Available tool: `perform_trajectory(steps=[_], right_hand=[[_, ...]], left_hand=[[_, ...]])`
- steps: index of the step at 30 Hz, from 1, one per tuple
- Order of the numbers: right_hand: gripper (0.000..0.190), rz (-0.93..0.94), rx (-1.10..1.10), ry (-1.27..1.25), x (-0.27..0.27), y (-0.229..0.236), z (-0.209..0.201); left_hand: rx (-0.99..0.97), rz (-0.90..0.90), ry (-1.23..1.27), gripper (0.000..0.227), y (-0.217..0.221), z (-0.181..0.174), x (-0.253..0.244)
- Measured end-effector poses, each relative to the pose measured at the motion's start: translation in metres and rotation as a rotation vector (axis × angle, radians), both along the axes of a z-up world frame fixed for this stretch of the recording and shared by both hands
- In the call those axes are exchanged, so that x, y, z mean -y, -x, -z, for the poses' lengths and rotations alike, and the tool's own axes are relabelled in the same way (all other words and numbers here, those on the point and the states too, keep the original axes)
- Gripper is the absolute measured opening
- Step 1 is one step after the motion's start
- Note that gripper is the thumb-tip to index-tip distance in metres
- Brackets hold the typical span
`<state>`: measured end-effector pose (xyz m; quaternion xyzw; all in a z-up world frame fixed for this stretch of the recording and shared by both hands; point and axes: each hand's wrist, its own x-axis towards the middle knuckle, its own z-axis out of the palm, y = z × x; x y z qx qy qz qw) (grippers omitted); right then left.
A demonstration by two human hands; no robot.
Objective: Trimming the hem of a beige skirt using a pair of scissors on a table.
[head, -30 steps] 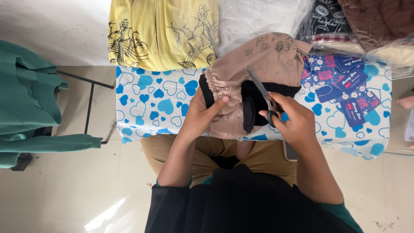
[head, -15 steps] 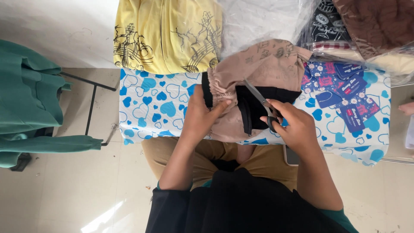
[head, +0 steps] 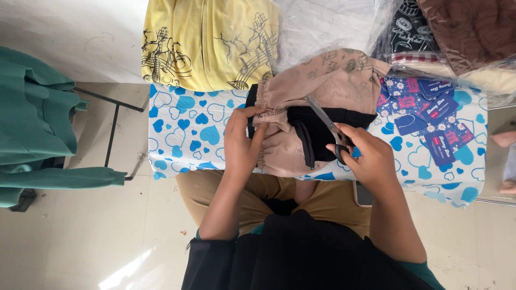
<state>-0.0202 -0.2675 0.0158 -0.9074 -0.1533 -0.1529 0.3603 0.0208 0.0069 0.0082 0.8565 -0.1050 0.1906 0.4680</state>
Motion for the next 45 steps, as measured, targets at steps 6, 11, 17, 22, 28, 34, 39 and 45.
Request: perform_trajectory(steps=[6,11,17,22,28,34,39,45], right_hand=[[0.04,-0.052,0.004,-0.114,-0.005,-0.002,0.002],[0.045,-0.077,0.087,-0.286,-0.023,-0.022,-0.011],[0.038,-0.096,0.12,-0.3,-0.047,-0.058,0.014],[0.038,-0.11,0.101,-0.366,-0.061,-0.068,0.023],[0.037,-0.144,0.121,-0.399,-0.063,-0.072,0.024],[0.032,-0.131,0.153,-0.535,-0.046,-0.057,0.002],[0.03,-0.15,0.155,-0.492,-0.031,-0.043,0.009],[0.03,-0.196,0.051,-0.499,-0.032,-0.029,0.014]], left_hand=[[0.206,0.042,0.034,0.022,-0.004,-0.014,0.005],[0.237,0.133,0.071,0.017,-0.004,-0.023,0.017],[0.269,0.12,0.095,0.018,-0.009,-0.02,0.019],[0.243,0.111,0.112,0.021,-0.01,-0.013,0.021],[0.189,0.148,0.119,0.022,-0.006,-0.021,0.018],[0.151,0.151,0.147,0.027,-0.006,-0.026,0.016],[0.312,0.092,0.07,0.019,-0.016,-0.007,0.019],[0.492,0.125,0.079,0.02,-0.022,-0.024,0.028]])
